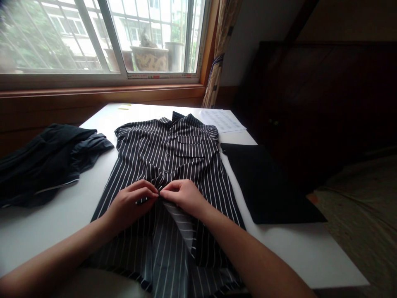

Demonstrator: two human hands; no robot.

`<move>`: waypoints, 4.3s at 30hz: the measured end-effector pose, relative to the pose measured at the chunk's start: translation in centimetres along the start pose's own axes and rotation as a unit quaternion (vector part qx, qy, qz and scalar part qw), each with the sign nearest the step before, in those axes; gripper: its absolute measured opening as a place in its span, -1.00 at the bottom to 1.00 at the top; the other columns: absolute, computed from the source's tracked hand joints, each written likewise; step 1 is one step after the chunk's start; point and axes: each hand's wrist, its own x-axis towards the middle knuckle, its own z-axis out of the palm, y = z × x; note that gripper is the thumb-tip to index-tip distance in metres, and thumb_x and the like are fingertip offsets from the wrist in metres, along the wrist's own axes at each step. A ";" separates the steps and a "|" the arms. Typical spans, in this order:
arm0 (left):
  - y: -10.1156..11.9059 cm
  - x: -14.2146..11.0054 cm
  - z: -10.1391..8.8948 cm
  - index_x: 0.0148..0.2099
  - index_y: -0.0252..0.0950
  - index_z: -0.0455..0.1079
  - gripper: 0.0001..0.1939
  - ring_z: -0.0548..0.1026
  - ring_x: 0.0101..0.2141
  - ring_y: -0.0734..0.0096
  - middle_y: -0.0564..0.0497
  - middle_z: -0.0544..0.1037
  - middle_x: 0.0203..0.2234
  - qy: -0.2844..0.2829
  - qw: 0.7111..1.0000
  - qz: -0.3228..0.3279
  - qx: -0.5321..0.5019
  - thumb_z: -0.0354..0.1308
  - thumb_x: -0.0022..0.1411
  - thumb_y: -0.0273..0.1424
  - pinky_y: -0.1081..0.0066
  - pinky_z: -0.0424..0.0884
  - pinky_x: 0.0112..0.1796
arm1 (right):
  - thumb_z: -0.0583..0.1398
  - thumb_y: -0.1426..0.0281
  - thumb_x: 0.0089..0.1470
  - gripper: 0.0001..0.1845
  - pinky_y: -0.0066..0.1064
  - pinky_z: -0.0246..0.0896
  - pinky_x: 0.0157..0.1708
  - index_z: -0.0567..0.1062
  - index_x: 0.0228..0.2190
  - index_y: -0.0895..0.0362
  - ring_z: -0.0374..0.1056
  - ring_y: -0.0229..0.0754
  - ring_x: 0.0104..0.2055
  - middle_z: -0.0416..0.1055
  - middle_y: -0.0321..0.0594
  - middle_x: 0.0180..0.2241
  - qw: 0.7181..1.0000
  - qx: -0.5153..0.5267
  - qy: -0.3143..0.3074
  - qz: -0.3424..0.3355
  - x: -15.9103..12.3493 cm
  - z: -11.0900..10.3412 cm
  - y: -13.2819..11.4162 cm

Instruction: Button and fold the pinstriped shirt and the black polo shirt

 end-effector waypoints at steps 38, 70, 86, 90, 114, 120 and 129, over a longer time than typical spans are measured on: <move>0.4 0.0 0.2 -0.33 -0.26 0.38 -0.85 0.52 -0.31 0.44 0.00 0.56 -0.30 0.036 0.995 0.058 0.074 0.14 0.30 -0.57 0.38 0.52 -0.27 | 0.36 0.29 0.00 -0.72 -0.59 0.10 -0.68 0.51 -0.23 0.12 0.14 -0.44 -0.65 0.34 -0.44 -0.55 0.972 0.191 -0.106 0.089 0.2 0.3 0.3; 0.3 -0.3 -0.4 -0.05 -0.27 0.42 -0.76 0.55 -0.29 0.45 -0.02 0.54 -0.27 0.050 0.995 0.083 -0.003 0.21 0.26 -0.61 0.44 0.53 -0.27 | 0.33 0.28 0.15 -0.87 -0.36 0.29 -0.22 0.63 -0.30 0.07 0.39 -0.24 -0.27 0.47 -0.28 -0.35 0.973 -0.093 -0.065 -0.203 -0.2 -1.5 -0.8; 0.2 0.0 -0.8 -0.20 -0.34 0.48 -0.95 0.58 -0.35 0.49 -0.05 0.58 -0.32 0.042 0.990 0.131 -0.008 0.22 0.29 -0.55 0.54 0.54 -0.35 | 0.31 0.34 0.18 -0.90 -0.38 0.29 -0.20 0.63 -0.30 0.11 0.40 -0.26 -0.26 0.47 -0.27 -0.33 0.971 -0.008 -0.081 -0.226 -0.1 -1.0 -0.6; 0.0 -0.3 -0.7 -0.17 -0.34 0.48 -0.94 0.58 -0.35 0.49 -0.06 0.59 -0.30 0.029 0.990 0.142 0.003 0.20 0.31 -0.53 0.53 0.53 -0.34 | 0.28 0.32 0.20 -0.86 -0.38 0.28 -0.20 0.62 -0.28 0.12 0.40 -0.25 -0.25 0.46 -0.25 -0.33 0.973 -0.004 -0.098 -0.208 -0.3 -1.1 -0.9; 0.8 -0.6 -0.6 -0.06 -0.39 0.45 -0.77 0.60 -0.29 0.37 -0.10 0.61 -0.30 0.012 0.983 0.178 -0.032 0.26 0.23 -0.61 0.41 0.60 -0.29 | 0.37 0.29 0.06 -0.78 -0.44 0.23 -0.25 0.54 -0.31 0.17 0.33 -0.31 -0.31 0.45 -0.31 -0.36 0.962 0.118 -0.246 -0.023 -0.3 -2.0 -0.8; 0.6 -0.6 -0.7 -0.06 -0.38 0.44 -0.81 0.59 -0.26 0.36 -0.09 0.61 -0.29 -0.014 0.982 0.186 -0.005 0.21 0.28 -0.60 0.40 0.60 -0.27 | 0.36 0.28 0.06 -0.77 -0.44 0.23 -0.25 0.54 -0.31 0.17 0.34 -0.30 -0.30 0.45 -0.31 -0.35 0.964 0.086 -0.249 -0.023 -0.3 -2.2 -0.6; -0.1 -0.2 -1.2 -0.12 -0.33 0.43 -0.87 0.57 -0.22 0.35 -0.10 0.60 -0.22 -0.037 0.969 0.238 0.062 0.07 0.37 -0.56 0.34 0.57 -0.23 | 0.37 0.30 0.04 -0.76 -0.47 0.16 -0.38 0.46 -0.32 0.14 0.29 -0.33 -0.37 0.40 -0.34 -0.38 0.977 0.069 -0.200 -0.032 -0.4 -1.6 -0.2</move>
